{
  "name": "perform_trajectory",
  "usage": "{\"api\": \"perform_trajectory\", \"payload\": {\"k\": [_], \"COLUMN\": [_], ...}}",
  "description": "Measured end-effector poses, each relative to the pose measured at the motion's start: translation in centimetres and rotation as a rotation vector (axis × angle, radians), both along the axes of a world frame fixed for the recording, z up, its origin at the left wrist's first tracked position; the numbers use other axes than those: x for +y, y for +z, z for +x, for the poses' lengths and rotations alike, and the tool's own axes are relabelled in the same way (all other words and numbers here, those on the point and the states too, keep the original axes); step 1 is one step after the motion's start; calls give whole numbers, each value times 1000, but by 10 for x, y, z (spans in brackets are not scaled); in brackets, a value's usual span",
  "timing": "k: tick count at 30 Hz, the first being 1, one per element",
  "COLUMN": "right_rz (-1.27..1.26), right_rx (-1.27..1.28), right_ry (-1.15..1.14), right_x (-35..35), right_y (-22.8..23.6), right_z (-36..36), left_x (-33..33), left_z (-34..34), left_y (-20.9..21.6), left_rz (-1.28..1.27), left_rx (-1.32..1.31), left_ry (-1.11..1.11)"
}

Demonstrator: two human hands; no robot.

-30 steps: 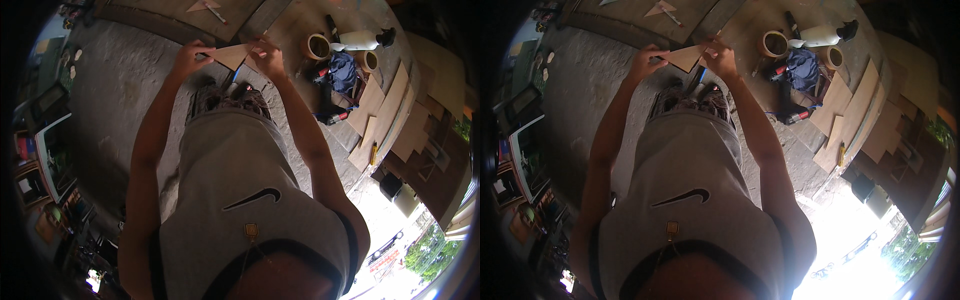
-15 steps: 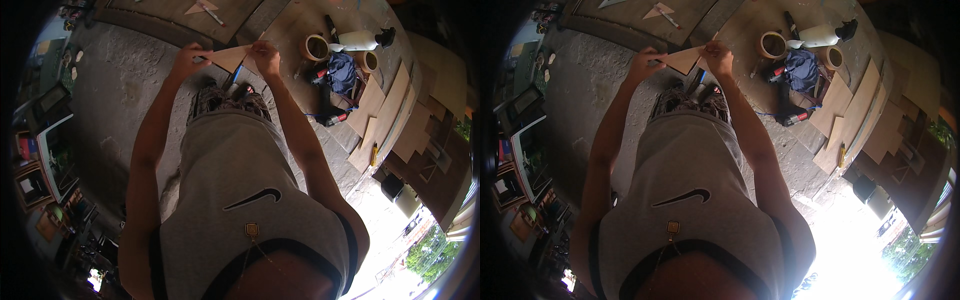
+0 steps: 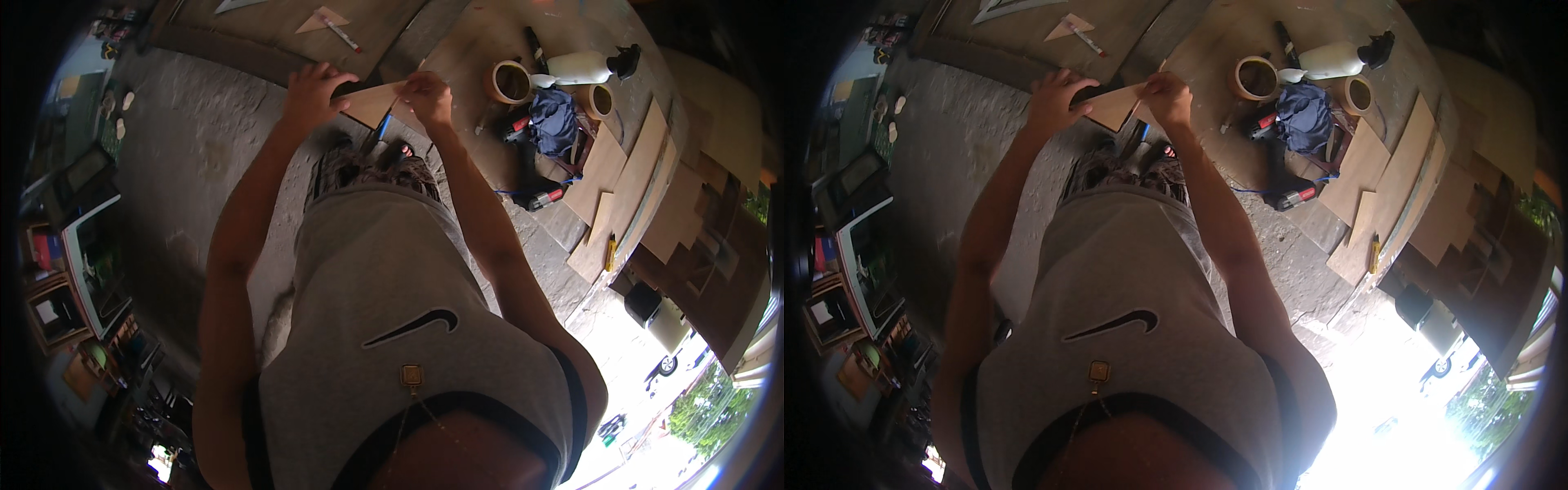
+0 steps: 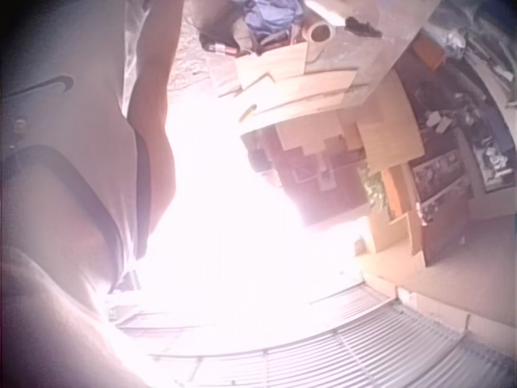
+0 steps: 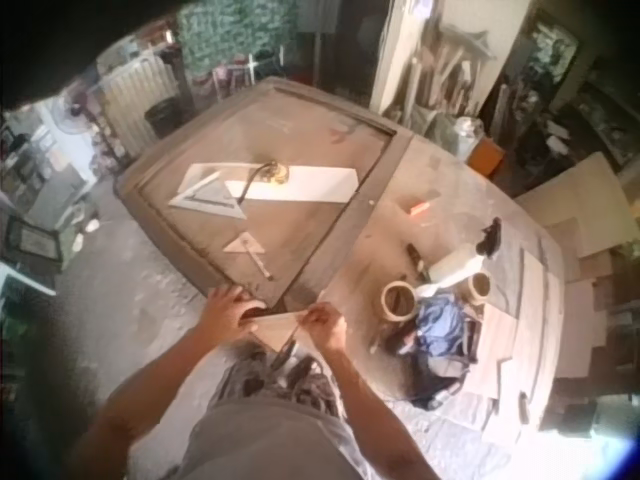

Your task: The person measures and cuts a piece of plywood using a utility knife and ruler, then retrieves a hammer and nails. They nail a triangular wooden piece to a larger board on the workbench, repeatedly hammering nails into the wood.

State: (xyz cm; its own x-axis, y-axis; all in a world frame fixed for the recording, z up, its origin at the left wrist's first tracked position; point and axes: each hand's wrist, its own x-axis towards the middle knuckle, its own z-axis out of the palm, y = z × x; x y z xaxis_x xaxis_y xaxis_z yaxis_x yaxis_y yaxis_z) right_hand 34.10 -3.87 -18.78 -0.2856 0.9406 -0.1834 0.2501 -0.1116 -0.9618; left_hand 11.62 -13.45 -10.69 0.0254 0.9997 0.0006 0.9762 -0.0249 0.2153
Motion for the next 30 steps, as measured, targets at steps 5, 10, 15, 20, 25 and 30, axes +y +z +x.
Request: {"api": "perform_trajectory", "payload": {"k": [5, 10, 15, 20, 25, 30], "right_rz": [-17, 107, 180, 182, 198, 192], "right_rx": [26, -97, -92, -221, -357, -378], "right_ry": [22, 37, -18, -430, -699, -664], "right_x": [4, 2, -3, 25, 21, -27], "right_y": [-3, 10, 74, 121, 93, 84], "right_z": [-1, 2, 46, 166, 282, 253], "left_x": [30, 54, 59, 56, 54, 52], "left_z": [0, 7, 13, 12, 15, 11], "left_y": [-2, 20, 31, 37, 33, 21], "left_rz": [84, -248, -327, -415, -353, -315], "left_rx": [61, 122, 201, 239, 164, 57], "left_ry": [-419, -444, -470, -429, -460, -491]}}
